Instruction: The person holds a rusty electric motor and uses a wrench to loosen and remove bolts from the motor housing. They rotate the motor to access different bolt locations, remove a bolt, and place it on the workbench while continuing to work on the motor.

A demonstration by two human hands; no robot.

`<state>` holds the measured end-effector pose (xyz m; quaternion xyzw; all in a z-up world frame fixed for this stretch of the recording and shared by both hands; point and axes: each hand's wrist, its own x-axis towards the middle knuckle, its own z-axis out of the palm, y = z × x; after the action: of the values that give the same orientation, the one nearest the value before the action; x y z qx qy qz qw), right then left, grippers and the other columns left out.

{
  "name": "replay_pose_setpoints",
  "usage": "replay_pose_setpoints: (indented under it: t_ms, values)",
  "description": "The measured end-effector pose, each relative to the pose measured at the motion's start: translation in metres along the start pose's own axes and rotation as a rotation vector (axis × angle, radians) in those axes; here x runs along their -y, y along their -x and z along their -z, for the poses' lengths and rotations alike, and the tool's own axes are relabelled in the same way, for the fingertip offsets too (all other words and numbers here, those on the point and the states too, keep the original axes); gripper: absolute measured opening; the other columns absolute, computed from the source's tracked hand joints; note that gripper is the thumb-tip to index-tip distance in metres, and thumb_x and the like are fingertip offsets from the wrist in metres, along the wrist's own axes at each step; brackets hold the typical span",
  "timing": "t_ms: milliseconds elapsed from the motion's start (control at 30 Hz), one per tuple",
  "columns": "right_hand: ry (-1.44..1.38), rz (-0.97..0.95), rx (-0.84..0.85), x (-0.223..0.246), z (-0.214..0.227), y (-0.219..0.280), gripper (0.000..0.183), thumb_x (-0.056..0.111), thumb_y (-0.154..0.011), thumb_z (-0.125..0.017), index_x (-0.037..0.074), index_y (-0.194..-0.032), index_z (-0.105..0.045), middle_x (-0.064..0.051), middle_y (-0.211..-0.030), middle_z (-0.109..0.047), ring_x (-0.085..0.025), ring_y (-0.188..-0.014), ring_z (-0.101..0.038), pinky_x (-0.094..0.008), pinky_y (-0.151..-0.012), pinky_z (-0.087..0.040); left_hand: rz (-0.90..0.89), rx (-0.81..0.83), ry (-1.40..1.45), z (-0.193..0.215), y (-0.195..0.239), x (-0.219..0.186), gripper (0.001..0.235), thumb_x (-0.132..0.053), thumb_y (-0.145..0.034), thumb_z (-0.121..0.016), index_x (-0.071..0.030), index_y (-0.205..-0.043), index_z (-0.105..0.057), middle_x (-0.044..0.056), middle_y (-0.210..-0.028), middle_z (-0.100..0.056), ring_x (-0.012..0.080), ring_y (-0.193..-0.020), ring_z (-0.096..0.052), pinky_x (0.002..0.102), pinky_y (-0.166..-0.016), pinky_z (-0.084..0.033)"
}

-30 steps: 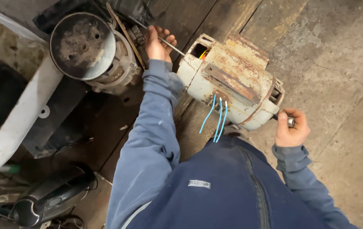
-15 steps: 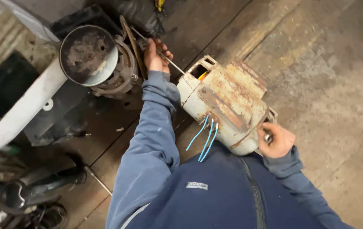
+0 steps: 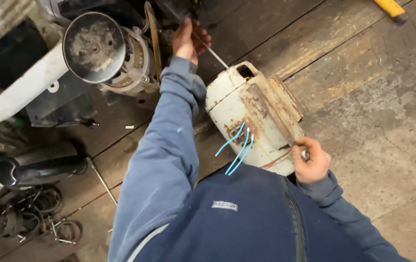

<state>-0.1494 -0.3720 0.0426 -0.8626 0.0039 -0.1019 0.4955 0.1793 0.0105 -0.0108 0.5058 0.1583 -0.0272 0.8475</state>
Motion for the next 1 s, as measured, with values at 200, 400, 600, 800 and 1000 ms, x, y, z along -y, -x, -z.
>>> replay_pose_setpoints:
  t_ms: [200,400,600,800,1000]
  values:
    - [-0.052,-0.158,0.029,-0.025,0.007,-0.021,0.024,0.018,-0.096,-0.074,0.002,-0.113,-0.07,-0.008,-0.077,-0.067,-0.01,-0.069,-0.058,-0.029,-0.066,-0.051,-0.012,-0.017,-0.062,-0.002,-0.049,0.014,0.042,-0.048,-0.101,-0.056,-0.007,-0.107,-0.064,0.01,-0.085,-0.073,0.0267,-0.072,-0.074,0.045,-0.063,-0.062]
    - [-0.098,-0.15,0.044,-0.024,0.01,-0.026,0.024,0.019,-0.092,-0.073,0.003,-0.109,-0.07,-0.008,-0.08,-0.072,-0.012,-0.072,-0.068,-0.03,-0.068,-0.056,-0.02,0.123,-0.128,0.009,-0.068,-0.01,0.05,-0.052,-0.103,-0.054,-0.005,-0.117,-0.061,0.015,-0.093,-0.072,0.0297,-0.076,-0.071,0.045,-0.067,-0.061]
    - [-0.193,-0.142,0.107,-0.035,0.01,-0.027,0.022,0.015,-0.093,-0.072,0.003,-0.11,-0.068,-0.009,-0.082,-0.073,-0.014,-0.072,-0.067,-0.03,-0.068,-0.055,0.054,0.239,-0.154,-0.007,-0.056,-0.046,0.036,-0.045,-0.113,-0.054,-0.011,-0.121,-0.06,0.01,-0.103,-0.073,0.0296,-0.091,-0.073,0.045,-0.077,-0.06]
    - [-0.158,-0.089,0.046,-0.026,0.011,-0.033,0.02,0.018,-0.094,-0.071,0.005,-0.109,-0.069,-0.007,-0.078,-0.071,-0.012,-0.069,-0.067,-0.029,-0.066,-0.053,-0.057,0.193,-0.063,0.001,-0.086,-0.052,0.038,-0.044,-0.114,-0.053,-0.008,-0.122,-0.061,0.011,-0.102,-0.074,0.0281,-0.089,-0.073,0.046,-0.078,-0.061]
    - [-0.135,-0.199,-0.174,-0.035,0.033,-0.025,0.021,0.023,-0.096,-0.068,0.007,-0.109,-0.071,-0.007,-0.077,-0.071,-0.011,-0.069,-0.064,-0.028,-0.064,-0.053,-0.107,0.212,-0.067,-0.01,-0.072,-0.066,0.028,-0.031,-0.112,-0.057,-0.014,-0.134,-0.055,0.009,-0.112,-0.072,0.0277,-0.096,-0.072,0.048,-0.083,-0.062]
